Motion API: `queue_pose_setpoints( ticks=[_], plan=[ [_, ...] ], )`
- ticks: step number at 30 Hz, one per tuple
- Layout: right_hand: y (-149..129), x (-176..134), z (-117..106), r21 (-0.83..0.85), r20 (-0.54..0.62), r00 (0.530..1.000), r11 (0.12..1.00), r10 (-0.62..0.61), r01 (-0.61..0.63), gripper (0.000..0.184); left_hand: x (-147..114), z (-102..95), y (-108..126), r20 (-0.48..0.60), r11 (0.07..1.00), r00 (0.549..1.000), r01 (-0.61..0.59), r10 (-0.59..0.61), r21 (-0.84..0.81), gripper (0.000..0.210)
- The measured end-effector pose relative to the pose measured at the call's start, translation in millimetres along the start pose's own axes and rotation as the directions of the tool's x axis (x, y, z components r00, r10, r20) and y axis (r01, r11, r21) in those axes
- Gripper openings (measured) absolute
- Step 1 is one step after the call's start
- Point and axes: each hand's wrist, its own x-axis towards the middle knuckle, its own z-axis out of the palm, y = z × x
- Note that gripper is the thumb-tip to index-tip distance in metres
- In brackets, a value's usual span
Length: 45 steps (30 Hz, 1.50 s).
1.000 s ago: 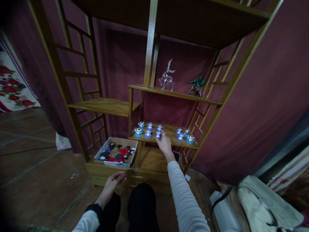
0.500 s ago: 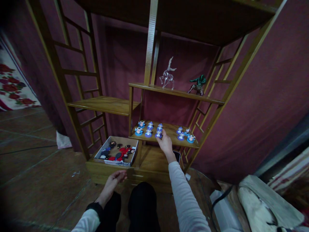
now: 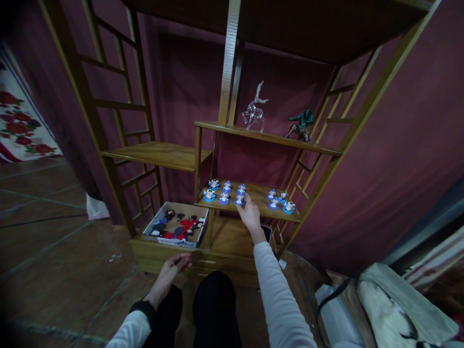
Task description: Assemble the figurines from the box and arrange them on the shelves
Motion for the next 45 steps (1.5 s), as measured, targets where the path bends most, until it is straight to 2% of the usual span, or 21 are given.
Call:
queue_pose_setpoints(
  ticks=[15, 20, 22, 25, 29, 32, 35, 37, 40, 45],
  plan=[
    [7.6, -0.7, 4.4, -0.021, -0.012, 0.998, 0.998, -0.054, 0.054, 0.055, 5.0, -1.8, -2.1, 0.021, 1.0, 1.0, -0.008, 0.008, 0.025, 0.046],
    [13.7, -1.2, 7.3, 0.026, -0.011, 0.998, 0.998, -0.064, 0.064, 0.058, 4.5, -2.2, -8.7, 0.004, 0.999, 1.0, -0.025, 0.025, 0.023, 0.042],
    [17.9, -3.8, 10.9, 0.061, -0.046, 0.995, 0.994, -0.084, 0.086, 0.06, 3.3, -2.6, -12.3, -0.021, 0.998, 0.999, -0.05, 0.05, 0.031, 0.038],
    [21.6, -14.5, 17.1, 0.13, -0.17, 0.977, 0.98, -0.128, 0.151, 0.06, 2.2, -6.8, -15.1, -0.078, 0.996, 0.993, -0.084, 0.086, 0.031, 0.032],
    [13.8, -50.4, 27.4, 0.165, -0.382, 0.915, 0.965, -0.129, 0.205, 0.049, 1.6, -20.9, -10.0, -0.15, 0.995, 0.985, -0.092, 0.085, -0.042, 0.025],
    [-1.4, -89.2, 48.2, 0.2, -0.39, 0.908, 0.949, -0.151, 0.244, 0.043, 3.1, -32.7, -3.4, -0.236, 0.986, 0.971, -0.076, 0.04, -0.146, 0.021],
    [-19.5, -123.6, 87.1, 0.302, -0.193, 0.951, 0.908, -0.24, 0.29, 0.038, 9.2, -38.9, 3.0, -0.364, 0.97, 0.931, -0.06, -0.031, -0.235, 0.015],
    [-30.2, -137.1, 118.9, 0.378, -0.032, 0.952, 0.878, -0.304, 0.293, 0.036, 17.1, -39.5, 8.4, -0.429, 0.956, 0.9, -0.063, -0.07, -0.288, 0.013],
    [-41.2, -137.9, 164.2, 0.449, 0.113, 0.931, 0.854, -0.346, 0.263, 0.035, 35.8, -40.0, 20.6, -0.478, 0.924, 0.873, -0.099, -0.097, -0.369, 0.016],
    [-47.2, -100.3, 222.5, 0.445, 0.179, 0.942, 0.877, -0.285, 0.181, 0.036, 82.9, -51.1, 46.2, -0.564, 0.841, 0.815, -0.207, -0.135, -0.5, 0.022]
  ],
)
